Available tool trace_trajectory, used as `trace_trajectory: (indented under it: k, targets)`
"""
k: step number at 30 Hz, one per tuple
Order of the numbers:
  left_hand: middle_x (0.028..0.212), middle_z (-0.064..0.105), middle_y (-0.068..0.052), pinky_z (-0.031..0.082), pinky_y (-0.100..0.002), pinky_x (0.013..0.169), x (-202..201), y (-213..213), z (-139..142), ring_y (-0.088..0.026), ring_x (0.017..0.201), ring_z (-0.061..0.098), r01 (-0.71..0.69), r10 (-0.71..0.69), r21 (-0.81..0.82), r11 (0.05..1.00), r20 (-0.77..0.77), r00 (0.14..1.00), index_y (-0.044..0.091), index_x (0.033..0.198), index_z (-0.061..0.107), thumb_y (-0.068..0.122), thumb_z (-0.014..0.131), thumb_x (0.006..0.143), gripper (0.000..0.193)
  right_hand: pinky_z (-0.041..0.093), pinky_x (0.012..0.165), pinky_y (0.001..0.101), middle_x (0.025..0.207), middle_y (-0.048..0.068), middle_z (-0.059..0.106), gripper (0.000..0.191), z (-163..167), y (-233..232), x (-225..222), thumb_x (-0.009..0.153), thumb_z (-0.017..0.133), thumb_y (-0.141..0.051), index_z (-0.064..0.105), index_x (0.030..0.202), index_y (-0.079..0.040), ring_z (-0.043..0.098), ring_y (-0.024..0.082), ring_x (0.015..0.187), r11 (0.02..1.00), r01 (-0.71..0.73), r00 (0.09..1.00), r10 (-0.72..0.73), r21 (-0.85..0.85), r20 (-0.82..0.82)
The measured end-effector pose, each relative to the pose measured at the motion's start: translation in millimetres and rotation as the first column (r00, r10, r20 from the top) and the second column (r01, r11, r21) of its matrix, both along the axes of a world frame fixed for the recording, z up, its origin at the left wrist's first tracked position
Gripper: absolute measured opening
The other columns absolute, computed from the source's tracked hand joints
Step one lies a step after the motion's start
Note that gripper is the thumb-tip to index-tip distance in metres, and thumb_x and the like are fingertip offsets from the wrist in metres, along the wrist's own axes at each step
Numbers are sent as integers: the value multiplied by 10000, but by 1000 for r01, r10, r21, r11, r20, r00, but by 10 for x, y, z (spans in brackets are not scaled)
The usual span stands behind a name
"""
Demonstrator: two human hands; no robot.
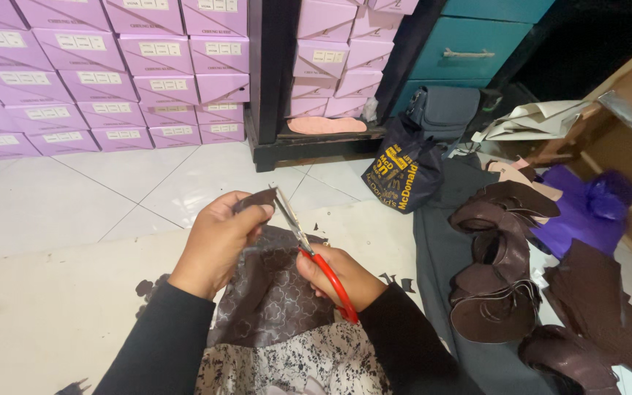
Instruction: The person uses red-handled scissors to cut small flower-shaped pieces from a brown patterned sheet. They hold the sheet with the left hand and cut along the outlines, placing finished pieces on the floor.
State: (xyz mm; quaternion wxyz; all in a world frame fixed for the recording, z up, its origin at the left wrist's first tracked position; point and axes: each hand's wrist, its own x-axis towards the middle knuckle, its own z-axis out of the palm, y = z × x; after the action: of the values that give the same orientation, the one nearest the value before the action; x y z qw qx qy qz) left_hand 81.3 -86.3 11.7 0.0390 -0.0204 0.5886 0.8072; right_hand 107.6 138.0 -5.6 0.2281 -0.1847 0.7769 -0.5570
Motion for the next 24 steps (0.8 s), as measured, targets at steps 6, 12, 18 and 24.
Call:
trace_trajectory:
  k: [6, 12, 18, 24]
  targets:
    - [822, 709, -17, 544, -245, 645, 7, 68, 35, -101, 716, 666, 35, -37, 23, 999, 105, 994, 18, 972, 668, 107, 614, 904, 124, 508, 627, 279, 741, -11, 529, 472, -28, -30, 11, 998, 515, -540, 564, 938, -74, 548, 98, 676, 998, -21, 998, 24, 59, -58]
    - [815, 696, -32, 524, -236, 618, 59, 88, 95, -92, 678, 624, 63, -63, -22, 998, -10, 998, -14, 976, 697, 17, 669, 872, 112, 539, 643, 268, 799, -7, 544, 429, -33, -31, 3, 995, 527, -501, 584, 968, -76, 556, 84, 726, 999, -4, 1000, 6, 53, -24]
    - [766, 679, -17, 510, -237, 598, 57, 47, 95, -84, 645, 601, 104, -104, 8, 995, 41, 994, -22, 945, 735, 66, 668, 899, 120, 527, 642, 248, 817, -12, 525, 395, -19, -6, 39, 1013, 524, -460, 570, 989, -68, 544, 75, 721, 995, -6, 999, 11, -104, 44]
    - [746, 688, -16, 516, -229, 584, 12, 75, 21, -84, 638, 620, 113, -108, -94, 989, 49, 993, 3, 932, 736, 119, 666, 907, 138, 496, 597, 238, 789, -17, 490, 362, -42, 22, 21, 1030, 512, -419, 568, 966, -68, 510, 72, 668, 998, 4, 998, 1, -65, 66]
